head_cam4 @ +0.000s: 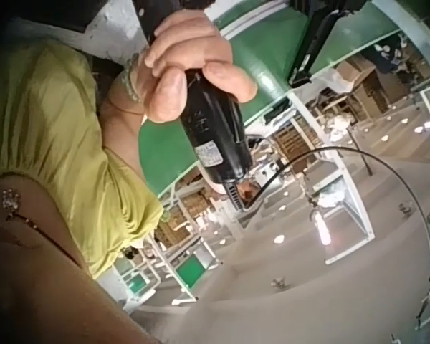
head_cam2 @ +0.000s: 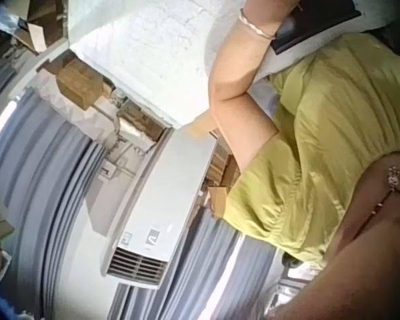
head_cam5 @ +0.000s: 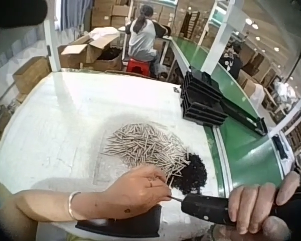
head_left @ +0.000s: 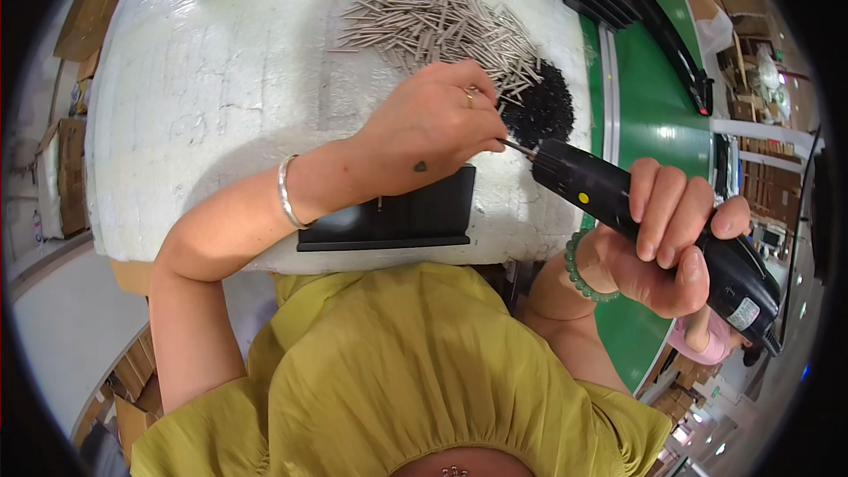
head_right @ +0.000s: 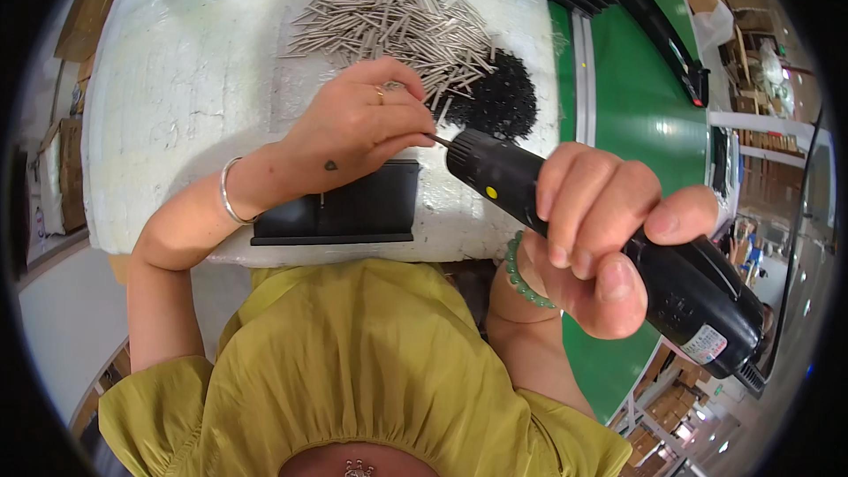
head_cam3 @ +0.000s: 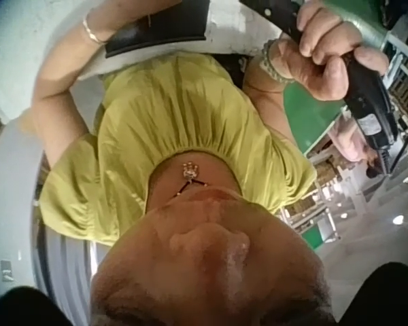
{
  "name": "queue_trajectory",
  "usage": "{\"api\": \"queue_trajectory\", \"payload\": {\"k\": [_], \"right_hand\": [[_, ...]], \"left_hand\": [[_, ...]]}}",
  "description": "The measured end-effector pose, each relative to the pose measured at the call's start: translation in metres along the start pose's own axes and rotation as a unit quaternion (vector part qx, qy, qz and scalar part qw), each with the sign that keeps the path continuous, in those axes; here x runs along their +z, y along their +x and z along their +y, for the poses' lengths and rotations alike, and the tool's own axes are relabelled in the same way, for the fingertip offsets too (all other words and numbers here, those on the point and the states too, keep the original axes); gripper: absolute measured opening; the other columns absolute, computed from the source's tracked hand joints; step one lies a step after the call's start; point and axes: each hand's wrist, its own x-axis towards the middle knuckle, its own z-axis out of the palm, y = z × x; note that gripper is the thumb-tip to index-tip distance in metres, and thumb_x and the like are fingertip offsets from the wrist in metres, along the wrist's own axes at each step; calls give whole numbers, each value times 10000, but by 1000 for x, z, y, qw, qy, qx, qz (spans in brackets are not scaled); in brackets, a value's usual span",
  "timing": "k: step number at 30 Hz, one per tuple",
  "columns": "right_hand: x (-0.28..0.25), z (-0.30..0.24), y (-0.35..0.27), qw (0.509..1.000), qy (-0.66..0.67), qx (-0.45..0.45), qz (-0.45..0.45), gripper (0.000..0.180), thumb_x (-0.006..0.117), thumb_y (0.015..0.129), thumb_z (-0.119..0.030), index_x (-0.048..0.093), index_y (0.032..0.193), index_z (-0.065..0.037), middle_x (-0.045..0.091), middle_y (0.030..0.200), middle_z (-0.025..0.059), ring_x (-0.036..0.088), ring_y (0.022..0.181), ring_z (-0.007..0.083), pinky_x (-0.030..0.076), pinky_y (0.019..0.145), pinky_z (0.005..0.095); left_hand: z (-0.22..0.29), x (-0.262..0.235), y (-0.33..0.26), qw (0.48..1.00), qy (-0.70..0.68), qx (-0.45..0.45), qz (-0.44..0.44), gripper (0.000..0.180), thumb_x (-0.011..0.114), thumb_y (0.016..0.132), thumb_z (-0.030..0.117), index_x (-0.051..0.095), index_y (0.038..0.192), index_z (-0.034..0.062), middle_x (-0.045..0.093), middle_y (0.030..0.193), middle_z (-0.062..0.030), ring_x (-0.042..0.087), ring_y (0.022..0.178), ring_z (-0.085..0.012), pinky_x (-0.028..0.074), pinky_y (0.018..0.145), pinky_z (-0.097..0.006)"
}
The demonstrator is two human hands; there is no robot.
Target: Drive screws into black plastic components using an electric screwdriver on a factory production line.
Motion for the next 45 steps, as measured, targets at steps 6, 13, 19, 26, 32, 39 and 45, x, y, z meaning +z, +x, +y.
{"api": "queue_trajectory", "payload": {"k": [6,13,19,26,32,39,45], "right_hand": [[6,4,-1,999,-17,-10,-47,319,619,760,-92,410,999,-125,490,570,-44,484,456,98,397,485,255],[8,17,-5,999,-22,26,-9,250,521,755,-113,440,992,-117,429,587,-51,415,489,61,320,582,248],[14,15,-3,999,-15,25,-25,258,518,760,-115,433,1003,-116,421,591,-53,423,507,62,332,595,250],[16,16,-4,1000,13,14,-19,327,578,761,-63,416,1041,-112,470,593,-3,465,469,129,367,535,293],[23,11,-3,995,-32,63,-70,254,533,730,-121,416,954,-140,446,573,-82,425,473,37,335,552,214],[34,20,-2,991,-11,84,-105,297,572,706,-98,422,958,-146,482,573,-82,450,456,40,362,518,207],[40,24,-7,990,-18,94,-100,321,583,721,-101,423,996,-147,493,600,-71,459,451,50,368,525,215]], "left_hand": [[4,-3,-10,999,-13,13,-36,124,712,705,131,643,799,90,639,808,15,570,958,-218,460,780,-362],[-24,-54,-21,976,205,-70,3,118,699,695,101,655,804,86,598,812,-5,533,881,-250,465,772,-353],[-60,-79,-38,940,319,-104,-65,74,604,713,61,619,641,61,586,706,-62,538,795,-257,484,645,-367],[-46,-86,-33,946,269,-124,-131,52,587,695,41,588,646,24,576,611,-149,586,632,-337,479,542,-412],[17,-69,-57,988,-1,-137,-72,121,659,699,3,631,804,56,613,693,-75,608,641,-245,483,564,-321],[28,-50,-80,992,15,-127,-4,168,728,659,13,649,802,48,600,761,-24,556,718,-208,470,596,-307],[31,-46,-84,990,4,-137,25,192,738,632,6,665,802,57,599,762,-13,547,710,-202,468,595,-308]]}}
